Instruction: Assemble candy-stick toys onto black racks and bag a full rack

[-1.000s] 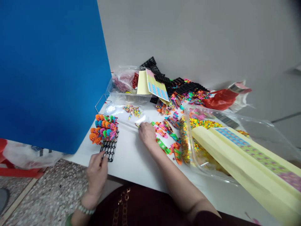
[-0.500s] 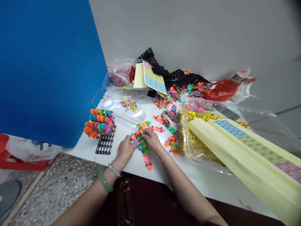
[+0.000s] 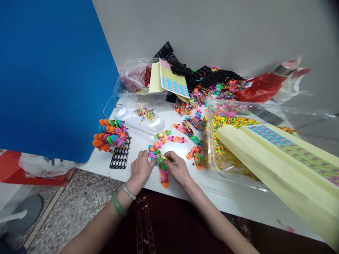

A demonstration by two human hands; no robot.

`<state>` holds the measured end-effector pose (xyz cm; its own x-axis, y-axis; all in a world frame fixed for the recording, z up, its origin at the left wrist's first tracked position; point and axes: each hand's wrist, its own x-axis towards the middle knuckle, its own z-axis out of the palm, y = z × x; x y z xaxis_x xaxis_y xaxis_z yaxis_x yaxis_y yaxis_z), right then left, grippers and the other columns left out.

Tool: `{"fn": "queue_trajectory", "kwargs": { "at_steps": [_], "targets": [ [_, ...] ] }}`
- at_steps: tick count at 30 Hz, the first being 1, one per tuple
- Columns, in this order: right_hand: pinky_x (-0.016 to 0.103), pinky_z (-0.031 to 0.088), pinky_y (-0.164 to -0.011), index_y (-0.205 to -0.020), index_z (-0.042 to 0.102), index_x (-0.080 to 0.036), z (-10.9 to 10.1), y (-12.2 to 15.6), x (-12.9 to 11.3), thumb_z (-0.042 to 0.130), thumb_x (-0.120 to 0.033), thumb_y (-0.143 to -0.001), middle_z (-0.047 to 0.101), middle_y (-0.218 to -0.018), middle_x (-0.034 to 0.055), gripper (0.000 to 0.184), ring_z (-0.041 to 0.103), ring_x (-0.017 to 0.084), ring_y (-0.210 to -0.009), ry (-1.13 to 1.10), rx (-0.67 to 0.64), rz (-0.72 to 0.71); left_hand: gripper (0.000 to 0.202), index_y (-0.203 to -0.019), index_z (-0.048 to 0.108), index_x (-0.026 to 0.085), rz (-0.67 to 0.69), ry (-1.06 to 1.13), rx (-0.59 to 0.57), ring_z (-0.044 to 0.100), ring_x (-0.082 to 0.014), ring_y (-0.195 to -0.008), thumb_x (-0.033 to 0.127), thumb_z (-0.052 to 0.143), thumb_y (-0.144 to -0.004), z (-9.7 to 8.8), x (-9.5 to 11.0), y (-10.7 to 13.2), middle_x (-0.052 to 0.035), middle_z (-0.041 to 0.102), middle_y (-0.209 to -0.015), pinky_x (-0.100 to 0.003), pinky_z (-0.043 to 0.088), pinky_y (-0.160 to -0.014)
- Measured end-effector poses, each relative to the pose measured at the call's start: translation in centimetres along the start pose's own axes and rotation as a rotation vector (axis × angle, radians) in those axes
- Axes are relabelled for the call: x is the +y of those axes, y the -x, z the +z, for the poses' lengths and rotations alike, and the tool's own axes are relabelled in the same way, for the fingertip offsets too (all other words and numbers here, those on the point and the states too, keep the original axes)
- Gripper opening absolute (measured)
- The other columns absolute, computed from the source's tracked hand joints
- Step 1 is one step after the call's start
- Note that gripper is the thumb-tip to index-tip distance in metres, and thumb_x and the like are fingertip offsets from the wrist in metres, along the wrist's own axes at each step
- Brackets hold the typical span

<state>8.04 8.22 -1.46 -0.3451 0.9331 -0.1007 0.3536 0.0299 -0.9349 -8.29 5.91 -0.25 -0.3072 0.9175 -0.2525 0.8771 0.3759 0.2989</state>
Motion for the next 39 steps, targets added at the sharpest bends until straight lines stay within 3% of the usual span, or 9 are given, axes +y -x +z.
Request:
{"fn": "queue_trajectory", "kwargs": {
  "at_steps": [3,6,10,16,19,25,29,32,39],
  "targets": [
    [0.028,0.041,-0.077,-0.093,0.061,-0.024,0.9,1.1,-1.4,0.048,-0.016,-0.082,0.067,-0.088,0.0022,0.019,0.059,0.018,-0.083,0.305,-0.200,-0.138,0.024,-0.097,0.055,0.021,-0.023,0.013,-0.018,0.062,-0.0222,-0.092,0.040,0.059,-0.083,-0.2,0.1,-0.2,-0.0062,0.062,-0.104,-0.032,0.040,-0.068],
    [0.028,0.038,-0.073,-0.096,0.060,-0.022,1.0,0.7,-2.2,0.047,-0.016,-0.085,0.067,-0.085,0.0049,0.018,0.058,0.020,-0.080,0.564,-0.222,-0.071,0.023,-0.091,0.055,0.021,-0.102,0.086,0.005,0.062,-0.0222,-0.091,0.037,0.065,-0.077,-0.3,-0.3,-0.5,-0.0054,0.065,-0.100,-0.030,0.039,-0.067],
    [0.024,0.033,-0.062,-0.097,0.058,-0.025,0.2,-0.8,-2.1,0.048,-0.023,-0.089,0.064,-0.076,0.0005,0.013,0.056,0.018,-0.071,0.475,-0.151,0.114,0.025,-0.082,0.049,0.022,-0.168,0.300,0.029,0.063,-0.0183,-0.075,0.031,0.069,-0.069,0.1,-1.1,-0.5,-0.0013,0.066,-0.081,-0.027,0.040,-0.062],
    [0.023,0.030,-0.059,-0.090,0.056,-0.025,0.9,-0.9,-2.0,0.053,-0.020,-0.085,0.062,-0.073,-0.0017,0.008,0.055,0.016,-0.066,0.437,-0.159,0.079,0.035,-0.081,0.037,0.023,-0.353,0.963,-0.040,0.044,-0.0076,-0.033,0.021,0.067,-0.063,0.9,-1.2,-0.4,0.0127,0.047,-0.049,-0.016,0.026,-0.036],
    [0.024,0.033,-0.063,-0.087,0.056,-0.024,1.6,-0.5,-2.0,0.053,-0.016,-0.083,0.064,-0.080,-0.0001,0.009,0.057,0.016,-0.074,0.461,-0.236,-0.011,0.036,-0.084,0.040,0.023,-0.333,1.099,-0.013,0.043,-0.0073,-0.031,0.022,0.067,-0.061,0.7,-1.1,-0.4,0.0128,0.047,-0.047,-0.015,0.025,-0.033],
    [0.024,0.039,-0.074,-0.085,0.056,-0.021,1.9,0.0,-1.1,0.049,-0.012,-0.082,0.061,-0.087,0.0018,0.012,0.057,0.016,-0.083,0.393,-0.263,-0.143,0.021,-0.080,0.055,0.019,-0.215,1.080,-0.220,0.043,-0.0080,-0.035,0.029,0.064,-0.064,0.6,-1.5,-0.3,0.0082,0.049,-0.047,-0.018,0.029,-0.036],
    [0.024,0.039,-0.070,-0.087,0.055,-0.023,2.1,0.1,-0.8,0.048,-0.015,-0.084,0.061,-0.082,0.0000,0.011,0.056,0.016,-0.077,0.325,-0.231,-0.052,0.017,-0.067,0.056,0.017,-0.029,1.034,0.062,0.054,-0.0090,-0.060,0.030,0.067,-0.065,0.8,-1.7,-0.5,0.0041,0.057,-0.063,-0.019,0.043,-0.055],
    [0.025,0.039,-0.066,-0.091,0.055,-0.024,1.9,-0.2,-0.8,0.047,-0.020,-0.086,0.061,-0.077,-0.0007,0.010,0.056,0.016,-0.071,0.305,-0.130,0.090,0.022,-0.071,0.055,0.018,-0.157,1.252,0.198,0.057,-0.0099,-0.062,0.034,0.070,-0.066,0.1,-1.6,-0.6,0.0036,0.059,-0.067,-0.022,0.048,-0.058],
    [0.030,0.046,-0.080,-0.104,0.061,-0.023,1.2,0.1,-0.9,0.048,-0.024,-0.086,0.069,-0.098,0.0038,0.022,0.062,0.019,-0.089,0.285,0.010,-0.047,0.024,-0.079,0.056,0.015,-0.420,1.620,-0.089,0.064,-0.0152,-0.051,0.030,0.071,-0.071,-1.7,-1.4,-0.3,0.0008,0.062,-0.062,-0.023,0.048,-0.046]
  ]
}}
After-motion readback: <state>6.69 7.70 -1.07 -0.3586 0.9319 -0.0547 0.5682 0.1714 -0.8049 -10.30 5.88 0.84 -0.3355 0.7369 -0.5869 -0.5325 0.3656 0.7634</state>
